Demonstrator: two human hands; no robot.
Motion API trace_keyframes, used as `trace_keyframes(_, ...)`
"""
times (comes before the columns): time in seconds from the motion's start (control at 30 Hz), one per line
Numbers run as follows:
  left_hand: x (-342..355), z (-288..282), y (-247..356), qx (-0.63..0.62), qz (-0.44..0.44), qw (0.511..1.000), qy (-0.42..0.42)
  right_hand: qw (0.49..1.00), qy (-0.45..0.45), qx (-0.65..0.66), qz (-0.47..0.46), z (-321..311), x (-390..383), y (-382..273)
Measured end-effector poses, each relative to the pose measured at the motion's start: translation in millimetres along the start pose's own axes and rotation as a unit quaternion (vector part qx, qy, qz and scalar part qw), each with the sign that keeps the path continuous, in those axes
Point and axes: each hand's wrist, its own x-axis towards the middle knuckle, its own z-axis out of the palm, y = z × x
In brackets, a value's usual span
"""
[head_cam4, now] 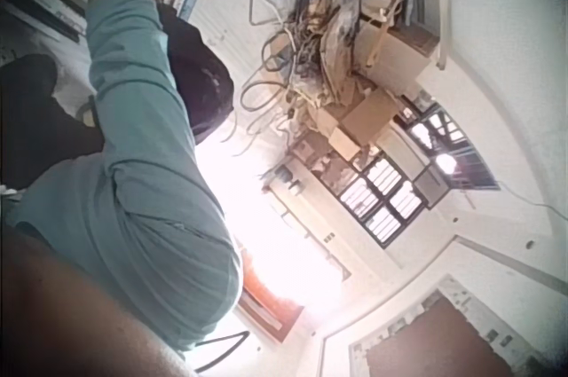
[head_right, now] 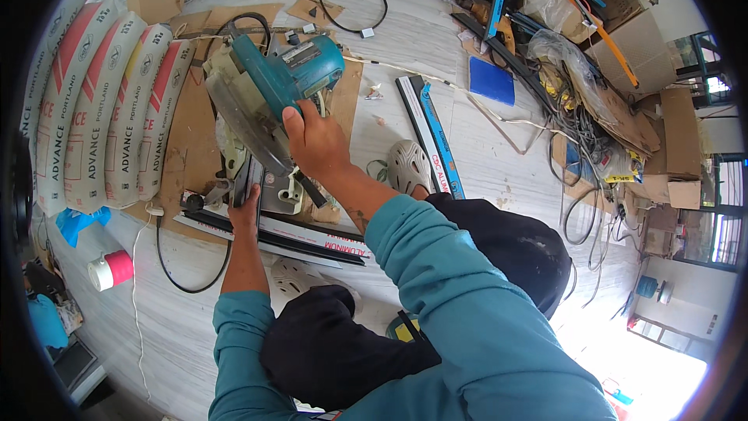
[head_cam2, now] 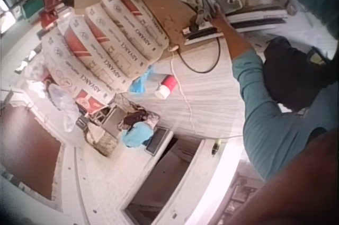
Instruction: Using a miter saw to cut an aluminum profile after measuring and marking it.
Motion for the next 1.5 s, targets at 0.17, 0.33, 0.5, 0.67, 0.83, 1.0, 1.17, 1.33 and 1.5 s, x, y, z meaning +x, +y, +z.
trace_keyframes(0.17,-7,11,8,0.002,-0.007,1.000,-0.012,1.000,0.003,-0.003,0.000,-6,0,8)
trace_keyframes(0.33,12,-1,-19,0.060,-0.043,0.997,-0.023,1.000,0.014,0.006,-0.025,5,-5,10)
trace_keyframes(0.5,5,12,-10,0.075,-0.075,0.994,-0.040,0.999,0.011,-0.010,-0.029,-1,-5,19)
trace_keyframes(0.67,10,1,-18,0.051,-0.041,0.997,-0.029,1.000,0.005,-0.001,-0.028,4,-7,13)
trace_keyframes(0.83,4,3,-9,0.048,-0.052,0.997,-0.037,0.999,0.008,-0.007,-0.033,4,-7,19)
trace_keyframes(1.0,-5,4,5,0.088,-0.087,0.992,-0.027,0.999,0.006,-0.003,-0.032,2,-7,20)
trace_keyframes(1.17,1,-4,1,0.100,-0.071,0.992,-0.020,0.999,0.002,0.012,-0.038,6,-10,21)
trace_keyframes(1.33,-25,14,38,0.123,-0.075,0.989,0.033,1.000,-0.002,-0.004,-0.031,-4,-10,45)
trace_keyframes(1.5,-30,-15,49,0.172,-0.131,0.976,-0.004,0.998,-0.021,-0.064,0.017,-2,17,-16)
